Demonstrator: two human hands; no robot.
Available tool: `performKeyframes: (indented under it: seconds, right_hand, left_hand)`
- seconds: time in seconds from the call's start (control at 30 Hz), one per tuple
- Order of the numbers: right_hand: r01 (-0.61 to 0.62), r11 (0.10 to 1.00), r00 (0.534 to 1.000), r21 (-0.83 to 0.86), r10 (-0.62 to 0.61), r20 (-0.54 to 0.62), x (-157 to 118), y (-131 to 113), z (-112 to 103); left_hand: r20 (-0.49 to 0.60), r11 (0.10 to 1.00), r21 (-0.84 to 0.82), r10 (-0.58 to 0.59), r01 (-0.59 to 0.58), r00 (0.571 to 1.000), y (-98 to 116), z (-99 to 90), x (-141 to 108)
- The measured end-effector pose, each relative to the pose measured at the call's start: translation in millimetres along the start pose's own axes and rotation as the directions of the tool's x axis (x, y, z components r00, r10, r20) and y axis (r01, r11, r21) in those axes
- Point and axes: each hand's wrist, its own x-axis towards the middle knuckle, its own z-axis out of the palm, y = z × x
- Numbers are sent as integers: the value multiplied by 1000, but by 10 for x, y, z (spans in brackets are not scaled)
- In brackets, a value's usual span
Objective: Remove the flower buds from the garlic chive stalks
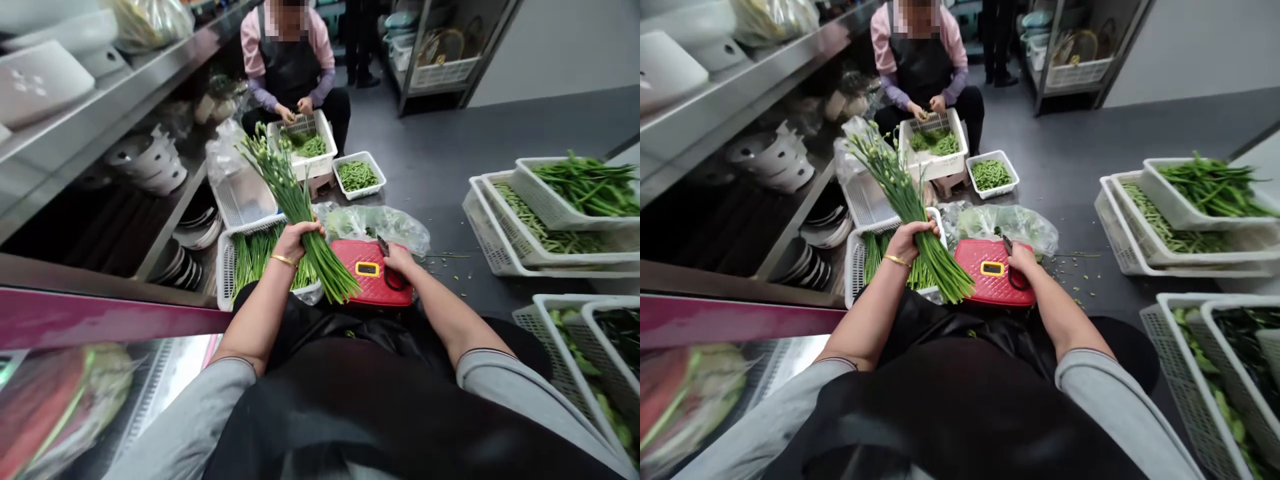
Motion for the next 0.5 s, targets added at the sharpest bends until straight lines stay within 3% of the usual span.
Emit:
performKeyframes:
  seconds: [0.13,0.27,0.33,0.4,0.43,0.5]
  right_hand:
    - [89,994,996,-69,-91,-17,-66,-53,-29]
    - [313,942,950,125,-307,-64,-191,-398,-284]
    - [495,782,867,378,-476,-149,-271,-633,-352]
    - [602,568,787,562,-541,-297,-350,-827,-350]
    - [621,501,771,602,-529,-354,-383,-894,-324]
    - [616,503,784,606,-469,-407,-426,-957,-232]
  left_hand:
    - [-22,994,108,30,-27,999,-175,15,92]
    - [84,947,291,113,-133,990,-375,144,139]
    - [164,892,400,156,-210,974,-514,203,145]
    - [238,816,511,167,-270,957,-690,220,152]
    - [273,773,562,162,-294,948,-789,208,158]
    - [354,688,618,188,-380,916,-1003,148,184]
